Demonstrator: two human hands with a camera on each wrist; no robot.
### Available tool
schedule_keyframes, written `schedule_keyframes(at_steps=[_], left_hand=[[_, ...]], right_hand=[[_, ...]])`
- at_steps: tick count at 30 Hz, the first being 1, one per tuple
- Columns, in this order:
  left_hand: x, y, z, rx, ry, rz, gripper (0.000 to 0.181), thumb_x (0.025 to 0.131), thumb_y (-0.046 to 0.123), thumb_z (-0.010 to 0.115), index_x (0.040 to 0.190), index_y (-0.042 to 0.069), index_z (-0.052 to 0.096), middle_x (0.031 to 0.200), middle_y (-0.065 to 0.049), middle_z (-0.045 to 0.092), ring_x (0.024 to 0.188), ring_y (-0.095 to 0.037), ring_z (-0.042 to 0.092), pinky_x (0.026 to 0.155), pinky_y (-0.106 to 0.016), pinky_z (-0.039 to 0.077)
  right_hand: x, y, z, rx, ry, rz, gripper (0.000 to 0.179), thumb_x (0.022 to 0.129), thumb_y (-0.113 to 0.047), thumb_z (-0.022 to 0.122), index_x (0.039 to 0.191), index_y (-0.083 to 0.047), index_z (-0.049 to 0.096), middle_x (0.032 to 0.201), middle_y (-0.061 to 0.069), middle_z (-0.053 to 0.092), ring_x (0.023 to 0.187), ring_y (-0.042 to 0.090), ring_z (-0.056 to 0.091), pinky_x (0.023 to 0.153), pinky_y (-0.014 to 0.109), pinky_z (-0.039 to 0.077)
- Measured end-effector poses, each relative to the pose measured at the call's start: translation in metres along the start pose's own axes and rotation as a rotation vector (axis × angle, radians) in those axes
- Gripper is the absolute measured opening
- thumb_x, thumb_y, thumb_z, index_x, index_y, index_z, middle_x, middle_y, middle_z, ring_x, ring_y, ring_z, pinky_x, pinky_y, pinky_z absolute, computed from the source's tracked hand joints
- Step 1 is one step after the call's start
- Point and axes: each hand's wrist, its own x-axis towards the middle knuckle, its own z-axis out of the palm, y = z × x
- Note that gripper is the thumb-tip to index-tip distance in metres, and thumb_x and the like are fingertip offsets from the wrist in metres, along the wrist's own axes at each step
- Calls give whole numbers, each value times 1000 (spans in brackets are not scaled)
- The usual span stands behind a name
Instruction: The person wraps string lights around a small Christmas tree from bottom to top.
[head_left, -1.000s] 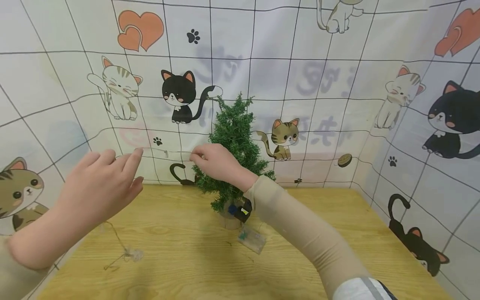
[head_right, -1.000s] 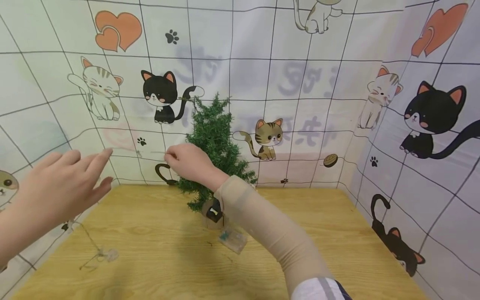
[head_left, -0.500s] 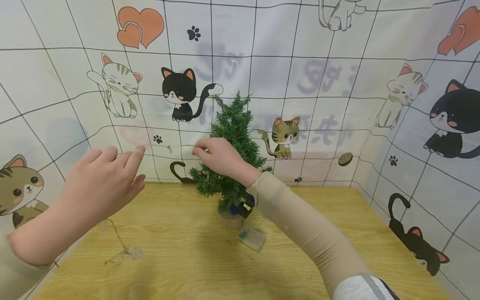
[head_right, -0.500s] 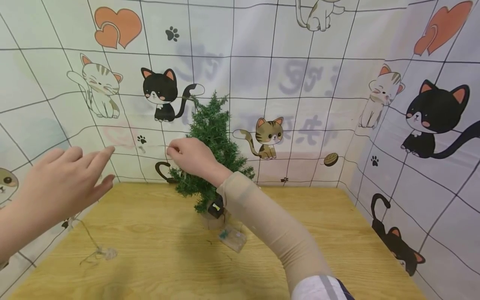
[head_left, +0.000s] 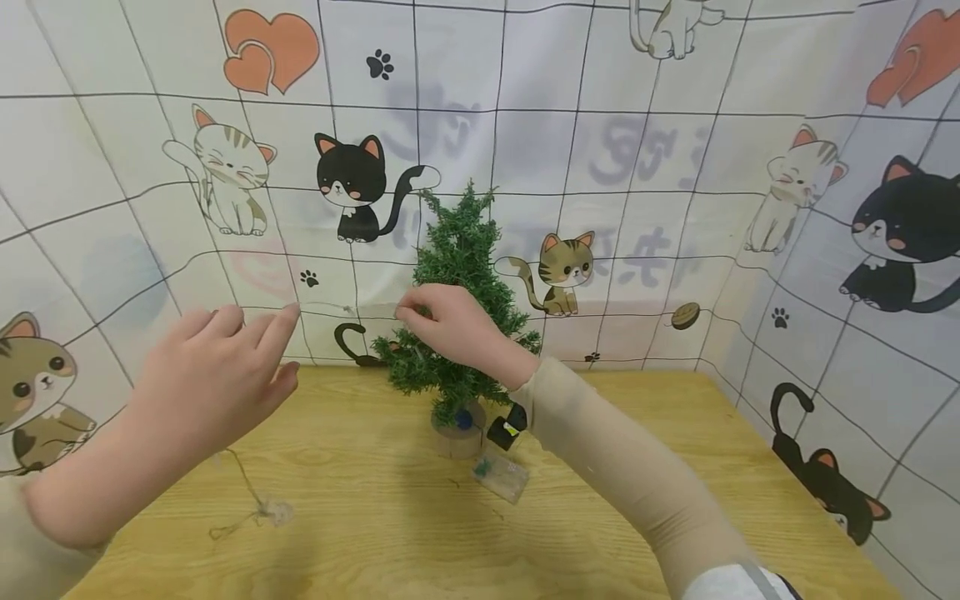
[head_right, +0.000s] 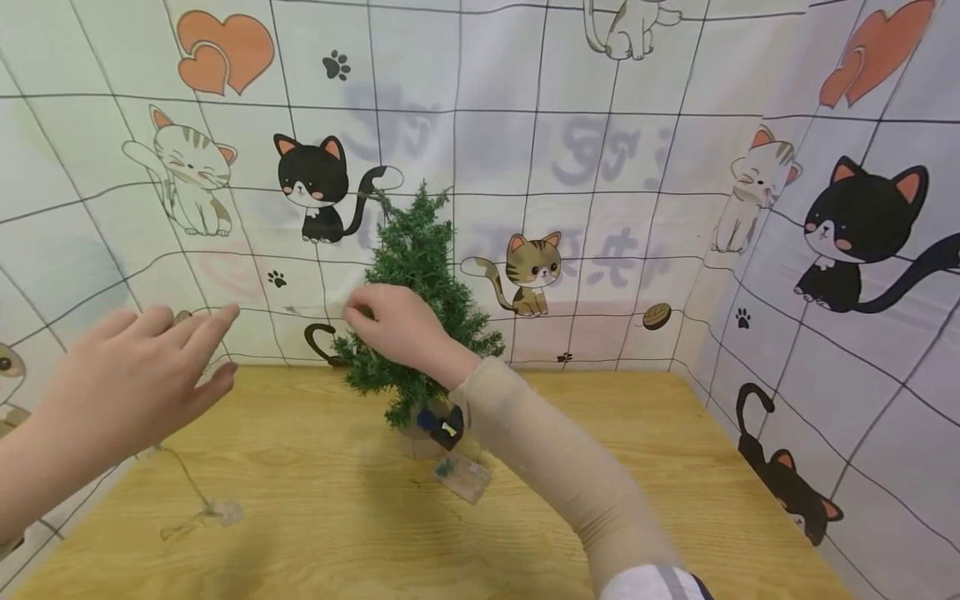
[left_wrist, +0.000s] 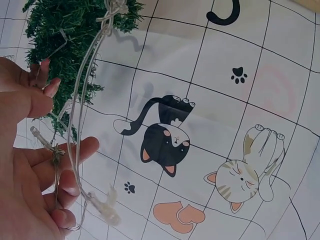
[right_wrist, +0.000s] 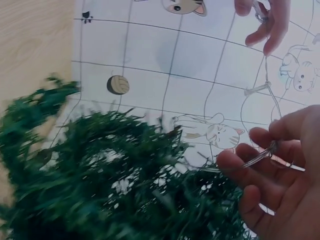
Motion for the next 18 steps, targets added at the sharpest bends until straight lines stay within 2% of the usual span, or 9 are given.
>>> schedule_keyframes(at_steps=[4,8,14,18], left_hand=[[0,7,2,-19,19,10,58,99,34,24,110,-6,64,74,-11,64,51,-28,41,49,-32,28],[1,14,4,-45,1,36,56,99,33,25,111,-5,65,76,-10,64,52,-26,41,49,-33,28],[8,25,6,-73,-49,85,57,100,33,23,116,-3,64,81,-9,65,58,-27,49,50,-35,36],[13,33,10,-95,-40,118,53,100,32,25,114,-1,65,80,-8,63,58,-26,49,50,-32,34]], right_hand=[[-19,9,2,-38,21,-155,15,98,-16,58,104,-12,71,99,-5,63,71,5,53,69,22,44],[-38,19,4,-111,73,-282,12,96,-12,61,100,-8,72,107,2,65,88,8,59,74,20,46],[-56,35,1,-132,134,-321,10,95,-11,63,96,-7,72,109,7,65,95,13,61,76,23,48],[-66,47,1,-162,176,-304,8,93,-11,65,95,-8,72,111,9,64,99,17,60,80,28,49]])
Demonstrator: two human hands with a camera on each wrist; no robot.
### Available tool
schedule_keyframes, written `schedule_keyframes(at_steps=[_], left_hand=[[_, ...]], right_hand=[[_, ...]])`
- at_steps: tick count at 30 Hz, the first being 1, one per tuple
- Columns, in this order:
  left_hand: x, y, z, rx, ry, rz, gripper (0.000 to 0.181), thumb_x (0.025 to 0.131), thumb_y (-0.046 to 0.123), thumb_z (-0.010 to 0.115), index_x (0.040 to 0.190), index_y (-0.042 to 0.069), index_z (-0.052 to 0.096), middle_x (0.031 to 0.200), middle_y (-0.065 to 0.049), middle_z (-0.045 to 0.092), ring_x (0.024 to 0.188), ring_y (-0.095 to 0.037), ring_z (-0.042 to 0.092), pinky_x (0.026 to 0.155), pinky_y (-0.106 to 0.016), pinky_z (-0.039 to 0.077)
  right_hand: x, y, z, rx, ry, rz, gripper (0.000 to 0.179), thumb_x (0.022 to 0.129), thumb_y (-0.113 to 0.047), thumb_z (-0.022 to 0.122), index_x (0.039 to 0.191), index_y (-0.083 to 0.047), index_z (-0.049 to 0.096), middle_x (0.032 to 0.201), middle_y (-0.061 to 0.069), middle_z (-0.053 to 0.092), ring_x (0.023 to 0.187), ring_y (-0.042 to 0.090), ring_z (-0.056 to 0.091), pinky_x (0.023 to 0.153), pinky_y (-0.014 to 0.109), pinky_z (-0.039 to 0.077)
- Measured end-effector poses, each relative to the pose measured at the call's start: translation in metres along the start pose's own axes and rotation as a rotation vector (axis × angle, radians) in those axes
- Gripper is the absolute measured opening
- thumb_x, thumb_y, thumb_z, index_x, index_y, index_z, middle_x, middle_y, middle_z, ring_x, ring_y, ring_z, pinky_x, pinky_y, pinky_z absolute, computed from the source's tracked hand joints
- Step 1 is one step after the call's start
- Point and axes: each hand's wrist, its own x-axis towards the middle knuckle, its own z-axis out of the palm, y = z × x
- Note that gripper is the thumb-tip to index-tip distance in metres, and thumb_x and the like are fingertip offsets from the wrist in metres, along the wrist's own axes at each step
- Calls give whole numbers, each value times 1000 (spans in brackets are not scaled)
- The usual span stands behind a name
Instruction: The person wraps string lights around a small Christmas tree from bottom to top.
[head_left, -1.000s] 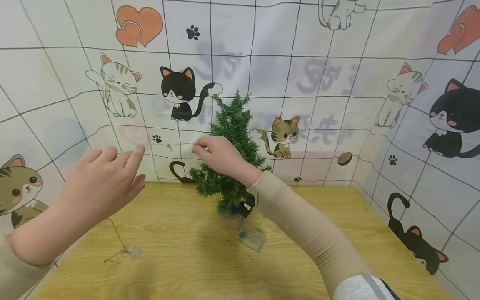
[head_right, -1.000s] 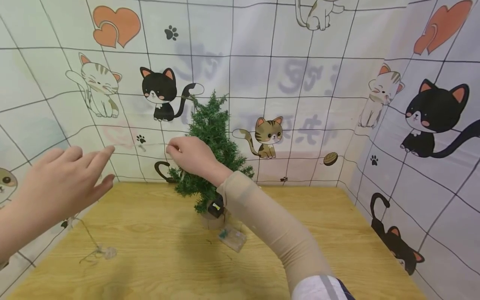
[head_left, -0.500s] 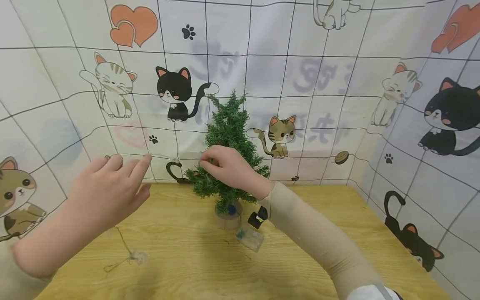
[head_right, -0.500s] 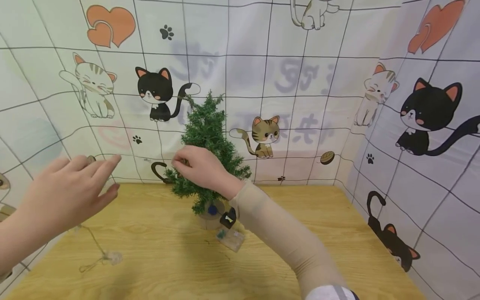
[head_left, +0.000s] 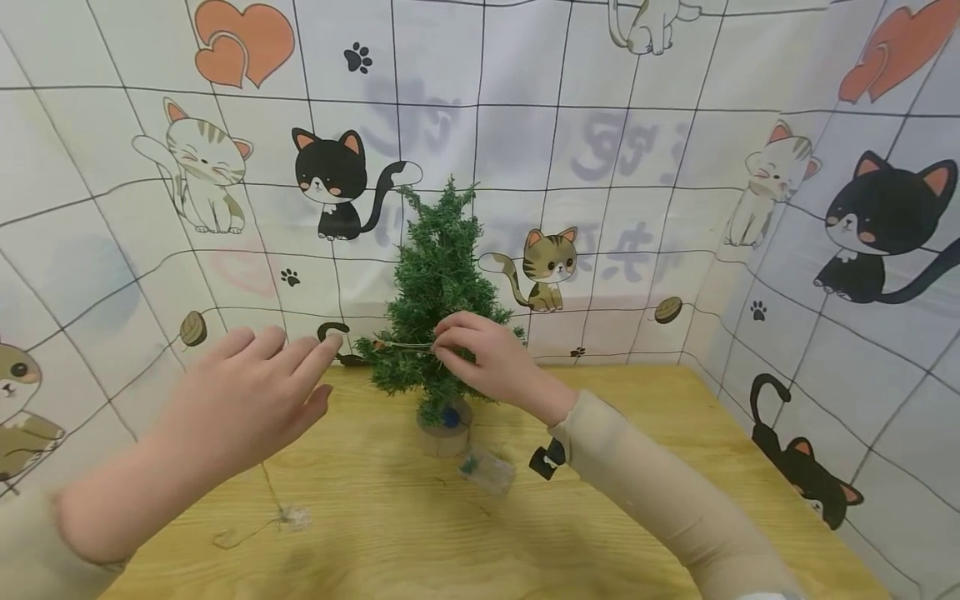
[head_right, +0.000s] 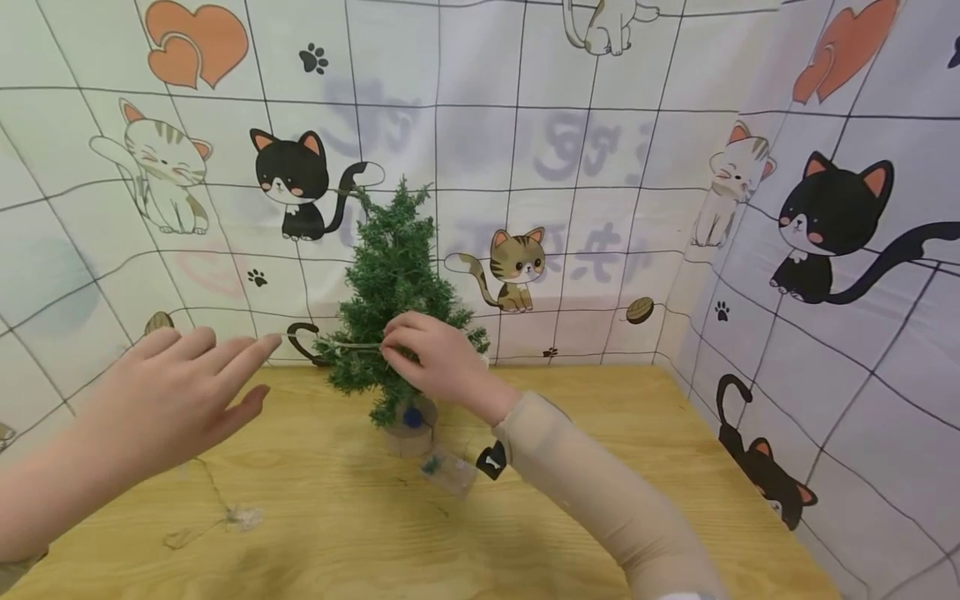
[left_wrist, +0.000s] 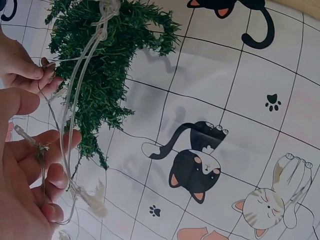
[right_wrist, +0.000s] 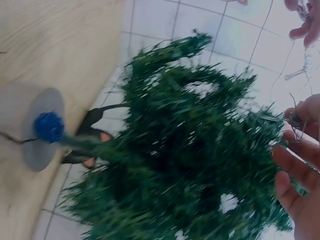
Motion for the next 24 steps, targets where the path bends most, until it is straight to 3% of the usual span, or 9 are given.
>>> schedule_keyframes(at_steps=[4,9,15,21,24], left_hand=[[3,6,6,-26,12,26,48,99,29,27,109,0,65,77,-6,59,57,-24,46,50,-31,32],[5,11,14,-36,11,34,46,98,29,27,106,1,63,75,-4,57,57,-24,46,52,-31,30],[-1,7,16,-34,-1,17,50,98,29,26,108,-1,64,75,-6,59,57,-24,44,52,-31,29],[-7,2,18,-28,18,9,52,99,30,26,111,-1,66,76,-7,62,56,-24,41,52,-31,29],[-9,0,19,-28,34,8,51,99,30,28,111,-1,66,77,-8,63,56,-24,41,52,-32,29]], right_hand=[[-12,6,6,-15,63,103,7,91,-12,69,95,-11,75,118,11,56,94,19,52,79,33,43],[-20,4,14,124,153,245,10,92,-13,68,96,-10,76,116,12,47,88,20,41,77,37,37],[-16,-3,25,289,185,309,13,95,-12,63,99,-7,75,115,12,43,87,17,45,71,31,44],[-12,-11,34,455,212,400,17,97,-14,60,104,-7,74,119,13,42,80,16,45,65,27,44],[-8,-22,36,519,238,388,18,97,-10,59,104,-1,73,120,18,42,81,17,46,67,27,44]])
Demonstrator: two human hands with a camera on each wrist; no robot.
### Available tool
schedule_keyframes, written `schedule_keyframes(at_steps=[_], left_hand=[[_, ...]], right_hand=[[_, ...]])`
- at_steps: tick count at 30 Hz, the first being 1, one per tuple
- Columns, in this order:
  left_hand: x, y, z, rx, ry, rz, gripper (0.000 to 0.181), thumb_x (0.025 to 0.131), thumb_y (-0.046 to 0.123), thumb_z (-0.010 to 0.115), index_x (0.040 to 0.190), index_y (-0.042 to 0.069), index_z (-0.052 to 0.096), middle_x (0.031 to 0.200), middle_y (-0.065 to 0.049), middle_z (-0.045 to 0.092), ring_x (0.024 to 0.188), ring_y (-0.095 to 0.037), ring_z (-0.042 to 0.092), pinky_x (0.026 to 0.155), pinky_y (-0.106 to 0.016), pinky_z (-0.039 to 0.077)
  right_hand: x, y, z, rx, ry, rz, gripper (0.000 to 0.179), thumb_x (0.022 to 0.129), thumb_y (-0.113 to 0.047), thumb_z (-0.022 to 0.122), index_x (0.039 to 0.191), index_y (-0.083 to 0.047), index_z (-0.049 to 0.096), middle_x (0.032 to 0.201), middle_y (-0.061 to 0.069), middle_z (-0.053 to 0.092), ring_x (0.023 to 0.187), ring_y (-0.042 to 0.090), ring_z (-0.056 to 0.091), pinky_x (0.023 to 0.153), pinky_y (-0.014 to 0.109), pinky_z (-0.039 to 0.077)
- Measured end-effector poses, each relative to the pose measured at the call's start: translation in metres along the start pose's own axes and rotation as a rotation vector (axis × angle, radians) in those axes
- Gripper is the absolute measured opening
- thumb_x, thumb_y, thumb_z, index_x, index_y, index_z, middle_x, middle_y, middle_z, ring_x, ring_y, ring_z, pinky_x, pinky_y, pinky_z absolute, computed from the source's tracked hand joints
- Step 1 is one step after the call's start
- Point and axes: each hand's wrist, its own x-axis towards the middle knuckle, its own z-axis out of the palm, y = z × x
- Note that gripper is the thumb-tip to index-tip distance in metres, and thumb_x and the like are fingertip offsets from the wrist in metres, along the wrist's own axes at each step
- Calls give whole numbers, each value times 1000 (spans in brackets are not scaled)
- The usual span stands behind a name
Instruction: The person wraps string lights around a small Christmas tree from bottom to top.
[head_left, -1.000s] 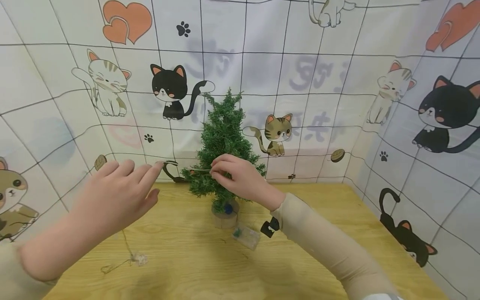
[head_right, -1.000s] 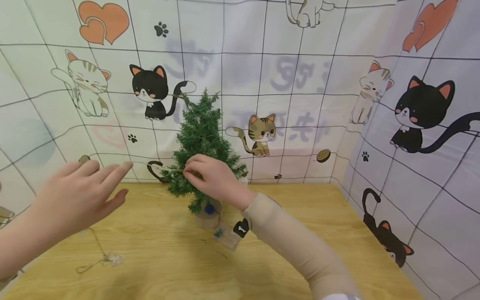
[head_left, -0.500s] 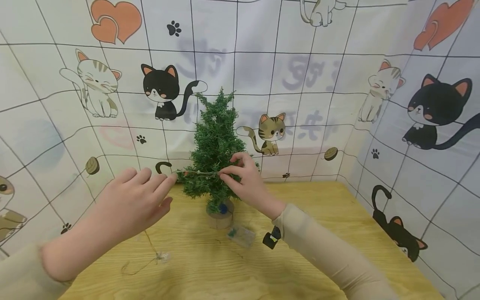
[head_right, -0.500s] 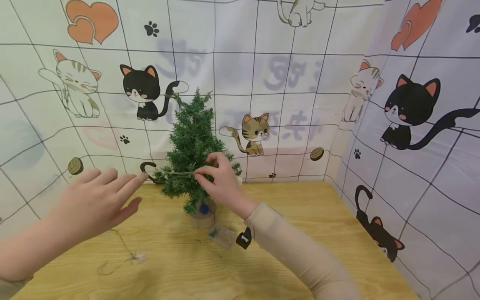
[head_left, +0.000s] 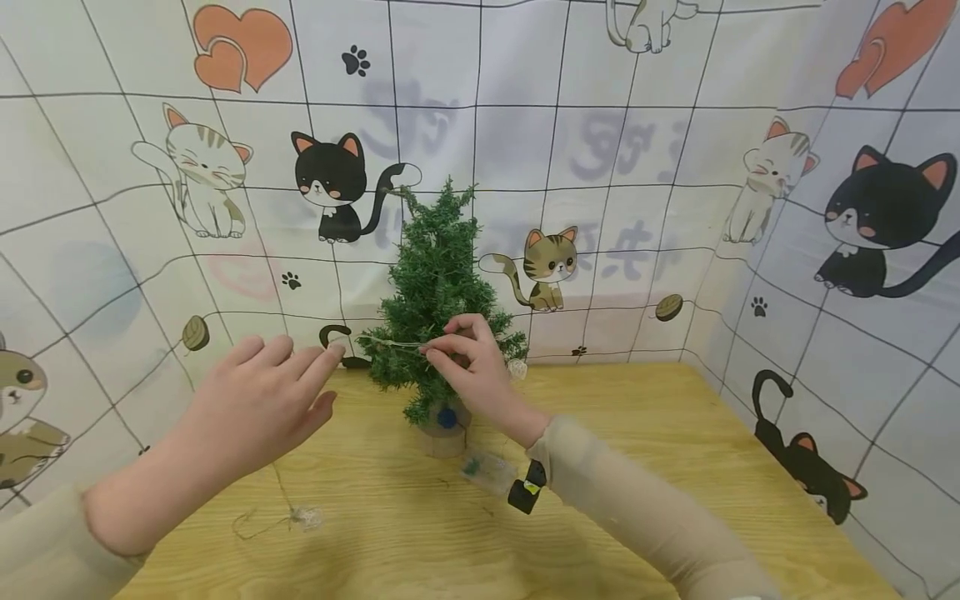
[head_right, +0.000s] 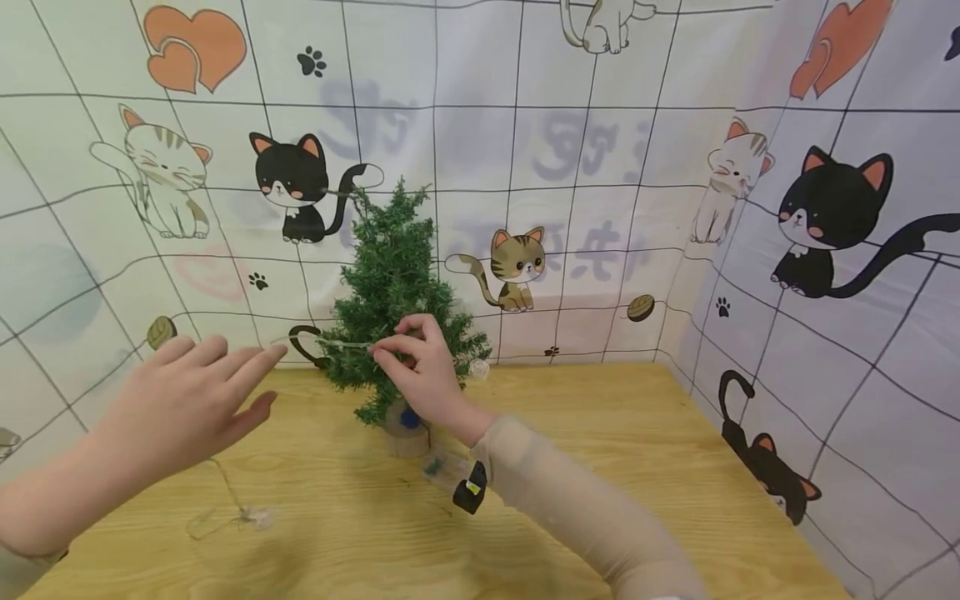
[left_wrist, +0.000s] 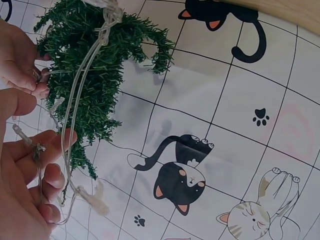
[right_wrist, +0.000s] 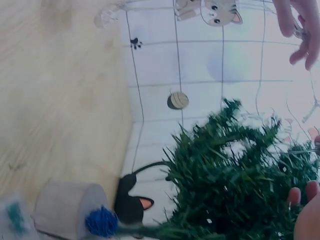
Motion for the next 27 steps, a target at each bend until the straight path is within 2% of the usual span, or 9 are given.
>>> schedule_keyframes(at_steps=[5,7,9,15,20,27], left_hand=[[-3,-2,-1,7,-14,-14,52,99,30,27,109,-2,66,79,-8,65,57,-25,44,52,-32,28],[-4,-4,-1,10,-20,-22,52,98,31,27,109,-2,66,79,-8,65,57,-26,44,53,-32,29],[-4,-6,-1,15,-23,-27,52,98,31,27,108,-2,66,79,-8,65,57,-26,44,53,-31,29],[-3,-13,-7,32,21,-48,50,98,31,28,105,-1,65,76,-7,63,55,-25,41,50,-32,28],[2,-15,-16,57,59,-46,48,99,30,29,103,0,66,76,-6,63,53,-24,38,48,-33,28],[18,-10,-33,44,143,-18,38,97,23,36,101,0,66,78,-8,65,52,-26,39,45,-34,28]], right_hand=[[2,2,18,15,28,-61,16,96,-5,59,104,1,72,119,17,43,80,17,45,69,28,43],[5,11,24,14,32,-73,16,96,-7,59,105,-2,72,119,13,44,82,16,46,71,28,44],[7,11,29,14,30,-81,16,96,-7,60,104,-2,72,119,13,44,84,17,47,73,29,45],[11,12,39,-14,10,-98,14,95,-8,62,102,-3,73,116,15,49,93,21,49,75,30,45],[12,9,34,-82,-44,-118,12,93,-8,64,100,-3,73,116,15,51,90,19,48,74,30,42],[22,-6,7,-176,-194,-76,16,93,-7,62,105,-6,73,121,9,53,85,16,51,74,29,45]])
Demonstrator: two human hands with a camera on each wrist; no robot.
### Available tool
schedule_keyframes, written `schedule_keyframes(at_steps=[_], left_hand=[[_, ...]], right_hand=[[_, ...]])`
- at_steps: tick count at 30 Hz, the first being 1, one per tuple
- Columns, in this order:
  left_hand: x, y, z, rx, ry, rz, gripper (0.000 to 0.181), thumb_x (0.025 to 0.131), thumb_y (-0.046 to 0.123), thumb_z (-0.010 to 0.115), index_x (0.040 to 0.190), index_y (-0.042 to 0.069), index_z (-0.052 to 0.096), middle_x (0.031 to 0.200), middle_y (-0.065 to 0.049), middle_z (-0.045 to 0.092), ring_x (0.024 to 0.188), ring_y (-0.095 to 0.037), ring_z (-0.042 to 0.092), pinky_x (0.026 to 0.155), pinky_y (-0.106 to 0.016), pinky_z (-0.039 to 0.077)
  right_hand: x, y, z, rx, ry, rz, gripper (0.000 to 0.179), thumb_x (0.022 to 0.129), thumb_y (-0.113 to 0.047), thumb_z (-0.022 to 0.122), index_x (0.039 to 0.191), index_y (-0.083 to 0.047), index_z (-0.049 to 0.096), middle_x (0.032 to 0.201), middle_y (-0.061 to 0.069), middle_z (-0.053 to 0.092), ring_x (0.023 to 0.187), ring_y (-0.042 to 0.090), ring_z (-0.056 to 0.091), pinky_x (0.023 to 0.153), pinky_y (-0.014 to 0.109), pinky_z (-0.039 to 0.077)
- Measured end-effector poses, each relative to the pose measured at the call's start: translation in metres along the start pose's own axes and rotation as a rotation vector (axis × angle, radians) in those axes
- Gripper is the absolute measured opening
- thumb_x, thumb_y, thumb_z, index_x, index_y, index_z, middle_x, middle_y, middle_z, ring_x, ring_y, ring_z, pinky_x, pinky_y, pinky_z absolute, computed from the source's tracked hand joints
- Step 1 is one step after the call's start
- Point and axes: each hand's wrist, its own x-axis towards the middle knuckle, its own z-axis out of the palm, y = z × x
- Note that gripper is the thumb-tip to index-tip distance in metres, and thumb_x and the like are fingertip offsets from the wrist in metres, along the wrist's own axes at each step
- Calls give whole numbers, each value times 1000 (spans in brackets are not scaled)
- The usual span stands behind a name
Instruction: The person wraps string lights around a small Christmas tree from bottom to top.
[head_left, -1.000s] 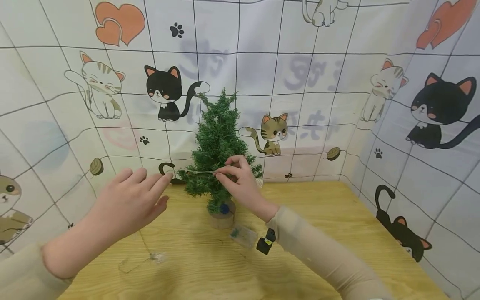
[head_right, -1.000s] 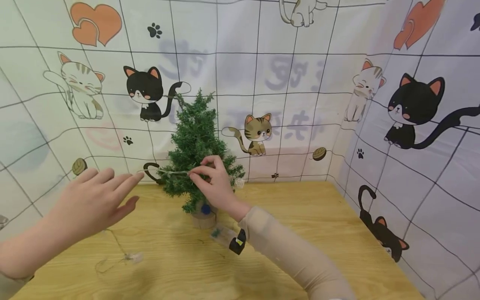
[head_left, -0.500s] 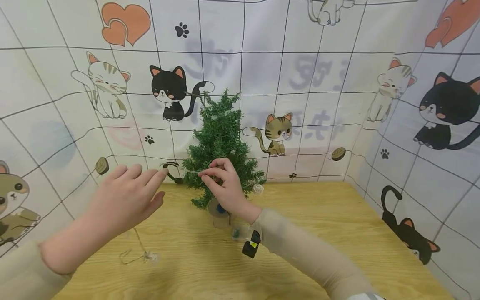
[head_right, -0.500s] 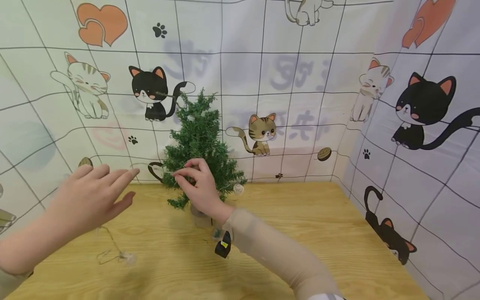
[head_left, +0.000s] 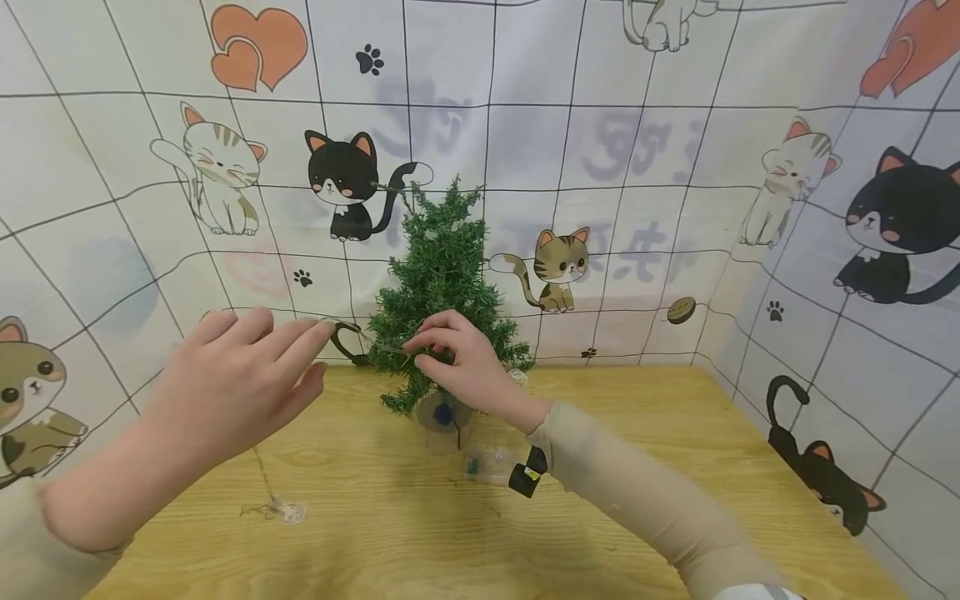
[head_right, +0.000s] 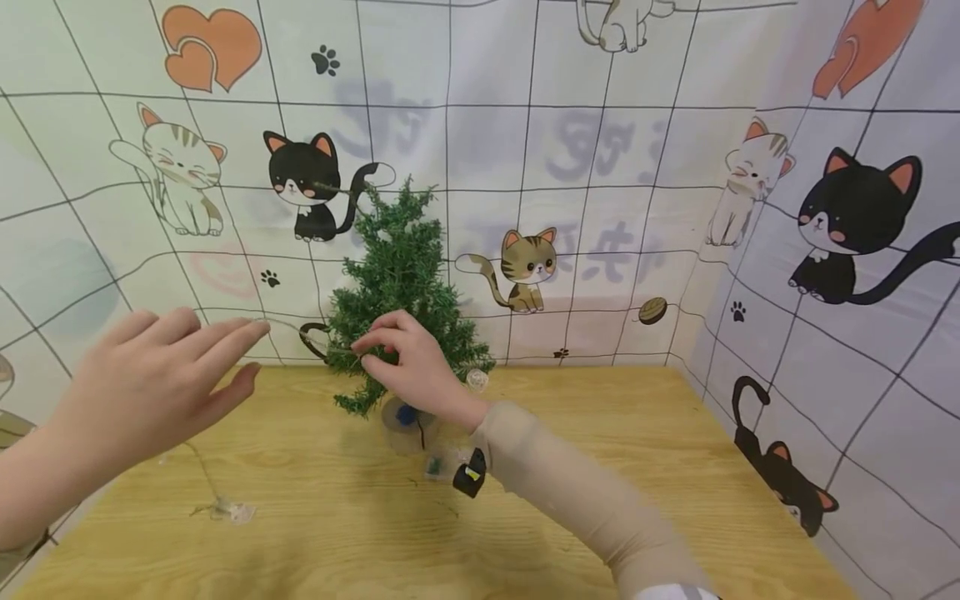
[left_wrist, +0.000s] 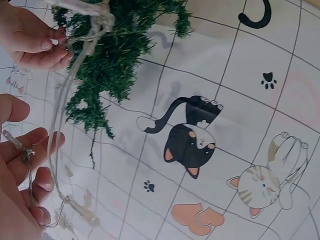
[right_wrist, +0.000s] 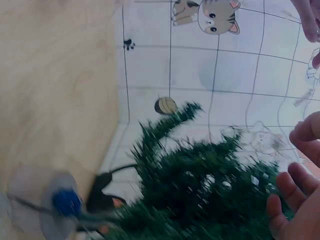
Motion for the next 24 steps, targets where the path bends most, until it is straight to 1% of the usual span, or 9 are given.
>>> schedule_keyframes(at_steps=[3,6,9,12,14,17,19,22,24], left_hand=[[10,4,-4,-14,25,23,35,96,21,37,100,0,65,76,-7,63,51,-25,38,44,-33,27],[17,7,-6,-16,11,47,35,96,20,37,100,0,64,77,-7,63,51,-25,38,44,-32,27],[22,10,-5,-28,6,68,34,95,20,37,102,0,64,81,-8,65,53,-26,43,45,-33,29],[28,15,-3,-57,28,83,34,95,19,38,103,0,66,83,-9,66,55,-26,45,46,-34,31],[32,19,-1,-77,39,94,33,94,17,39,103,0,66,83,-8,67,56,-27,46,46,-34,31],[38,25,2,-82,23,111,34,95,17,37,102,1,66,82,-7,66,59,-27,49,50,-34,35],[42,29,5,-85,12,122,33,95,17,37,101,1,65,82,-7,66,59,-27,49,51,-33,35],[48,32,8,-85,10,134,31,94,17,35,98,2,63,80,-6,64,57,-25,45,51,-32,32],[51,34,11,-96,25,137,30,93,16,36,96,1,62,78,-5,64,55,-25,42,50,-32,29]], right_hand=[[2,-5,-17,-32,-31,15,17,93,-8,62,107,-6,72,120,6,54,80,14,50,71,29,44],[6,-9,-32,-47,-42,1,18,93,-9,62,108,-5,72,118,4,57,79,11,50,69,30,44],[10,-17,-44,-47,-66,-22,20,94,-8,61,112,-6,70,117,2,59,83,9,52,69,33,46],[14,-29,-55,-28,-133,-33,25,96,-9,59,119,-7,66,119,3,61,93,9,56,73,35,47],[17,-38,-61,6,-201,-23,29,98,-10,57,126,-8,63,122,3,61,102,13,57,76,35,48],[21,-49,-66,77,-312,15,34,99,-12,55,133,-10,57,128,2,59,114,16,54,81,34,48],[23,-54,-68,112,-380,51,37,100,-13,53,137,-10,54,133,1,56,120,15,52,85,33,47],[26,-59,-69,154,-443,89,40,101,-14,51,141,-10,49,135,1,55,121,11,51,92,30,45],[27,-60,-70,163,-448,110,39,101,-15,51,139,-9,51,131,1,58,117,8,54,92,29,45]])
